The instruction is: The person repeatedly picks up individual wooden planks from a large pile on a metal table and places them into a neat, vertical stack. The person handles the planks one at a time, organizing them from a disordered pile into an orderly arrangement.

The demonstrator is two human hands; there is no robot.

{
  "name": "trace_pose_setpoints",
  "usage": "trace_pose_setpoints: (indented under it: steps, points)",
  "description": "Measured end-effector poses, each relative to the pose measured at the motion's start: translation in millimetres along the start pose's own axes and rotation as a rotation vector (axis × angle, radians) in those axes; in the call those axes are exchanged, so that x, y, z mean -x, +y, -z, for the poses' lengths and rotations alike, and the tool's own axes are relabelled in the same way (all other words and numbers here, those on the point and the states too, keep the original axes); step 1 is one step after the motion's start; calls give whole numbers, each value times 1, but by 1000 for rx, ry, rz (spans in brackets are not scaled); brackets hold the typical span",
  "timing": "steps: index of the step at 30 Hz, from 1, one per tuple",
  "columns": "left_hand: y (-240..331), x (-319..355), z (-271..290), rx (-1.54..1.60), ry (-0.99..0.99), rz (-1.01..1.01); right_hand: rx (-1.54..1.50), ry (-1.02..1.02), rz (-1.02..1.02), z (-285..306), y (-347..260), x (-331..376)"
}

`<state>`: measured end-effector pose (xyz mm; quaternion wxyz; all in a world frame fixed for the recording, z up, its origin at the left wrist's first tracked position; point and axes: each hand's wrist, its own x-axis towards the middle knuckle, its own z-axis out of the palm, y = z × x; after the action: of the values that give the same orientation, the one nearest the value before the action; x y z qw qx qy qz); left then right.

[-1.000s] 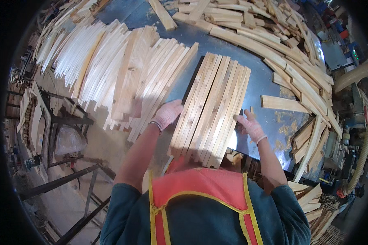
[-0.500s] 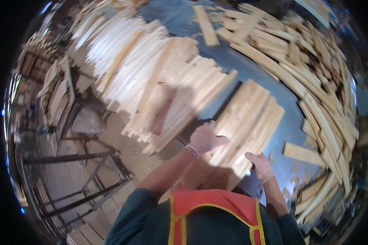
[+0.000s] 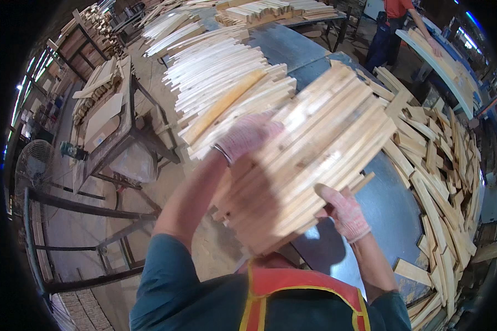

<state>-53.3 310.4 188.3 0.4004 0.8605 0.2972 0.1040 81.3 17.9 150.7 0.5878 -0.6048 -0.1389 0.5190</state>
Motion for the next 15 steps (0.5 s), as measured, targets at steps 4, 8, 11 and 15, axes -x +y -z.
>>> trace_pose_setpoints:
  steps: [4, 8, 11, 15]
  points:
    - [-125, -52, 61, 602, -56, 5, 152, -116, 7, -86, -13, -82]
    - [-252, -89, 115, -111, -256, 84, -61, -347, -265, -148, 14, -164]
    - [-209, -97, 114, -356, -189, 521, 349, -395, -258, -145, 35, -188]
    - [-169, -40, 68, -757, 325, 16, 170, -189, 107, -78, 21, -122]
